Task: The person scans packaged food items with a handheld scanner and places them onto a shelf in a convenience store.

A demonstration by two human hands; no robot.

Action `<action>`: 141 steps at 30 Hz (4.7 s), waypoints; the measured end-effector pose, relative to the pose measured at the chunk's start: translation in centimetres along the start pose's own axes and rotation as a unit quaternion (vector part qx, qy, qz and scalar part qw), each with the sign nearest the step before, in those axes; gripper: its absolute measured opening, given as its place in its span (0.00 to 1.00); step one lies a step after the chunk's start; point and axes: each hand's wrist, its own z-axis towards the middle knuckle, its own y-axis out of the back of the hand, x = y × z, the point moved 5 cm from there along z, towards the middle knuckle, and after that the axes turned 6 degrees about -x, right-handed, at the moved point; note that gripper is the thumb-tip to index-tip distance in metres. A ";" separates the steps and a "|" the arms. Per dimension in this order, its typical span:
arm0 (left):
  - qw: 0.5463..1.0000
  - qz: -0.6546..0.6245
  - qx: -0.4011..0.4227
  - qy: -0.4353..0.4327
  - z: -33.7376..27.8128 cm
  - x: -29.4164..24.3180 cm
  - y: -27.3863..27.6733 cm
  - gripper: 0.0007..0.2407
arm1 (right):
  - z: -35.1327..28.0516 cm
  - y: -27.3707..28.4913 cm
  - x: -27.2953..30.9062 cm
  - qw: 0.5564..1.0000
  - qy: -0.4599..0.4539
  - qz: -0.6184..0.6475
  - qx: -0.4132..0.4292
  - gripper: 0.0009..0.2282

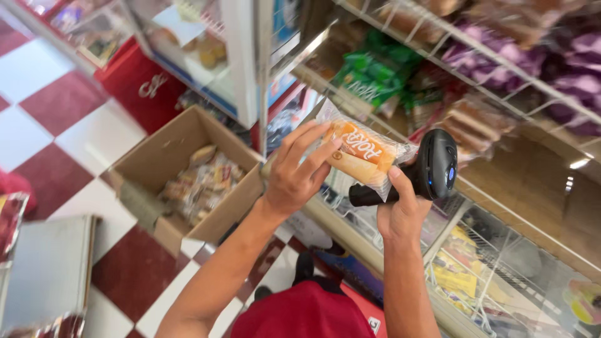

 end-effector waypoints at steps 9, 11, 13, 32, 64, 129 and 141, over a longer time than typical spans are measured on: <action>0.957 -0.068 0.005 -0.282 13.7 -3.1 -6.3 0.16 | 8.7 -0.4 12.0 0.989 0.146 0.010 0.015 0.11; 0.948 -0.070 -0.003 -0.311 16.7 -3.9 -7.9 0.16 | 10.5 -0.6 14.6 0.984 0.176 0.009 0.013 0.11; 0.945 -0.086 -0.014 -0.316 19.3 -4.5 -9.4 0.16 | 11.6 -1.2 17.2 0.968 0.248 -0.026 0.026 0.10; 0.957 -0.151 -0.061 -0.240 35.3 -7.1 -25.5 0.11 | 20.0 -6.9 30.4 0.785 0.419 -0.453 -0.056 0.11; 0.953 -0.079 -0.037 -0.291 30.2 -6.6 -22.2 0.13 | 17.8 -10.7 26.2 0.481 0.584 -0.647 -0.095 0.30; 0.423 0.170 -0.363 0.813 -67.2 55.1 12.9 0.22 | -12.1 -8.5 -58.1 0.594 -0.665 -0.410 0.190 0.15; 0.373 0.131 -0.232 0.889 -69.7 52.8 8.4 0.07 | -11.9 -8.4 -58.9 0.594 -0.670 -0.411 0.171 0.15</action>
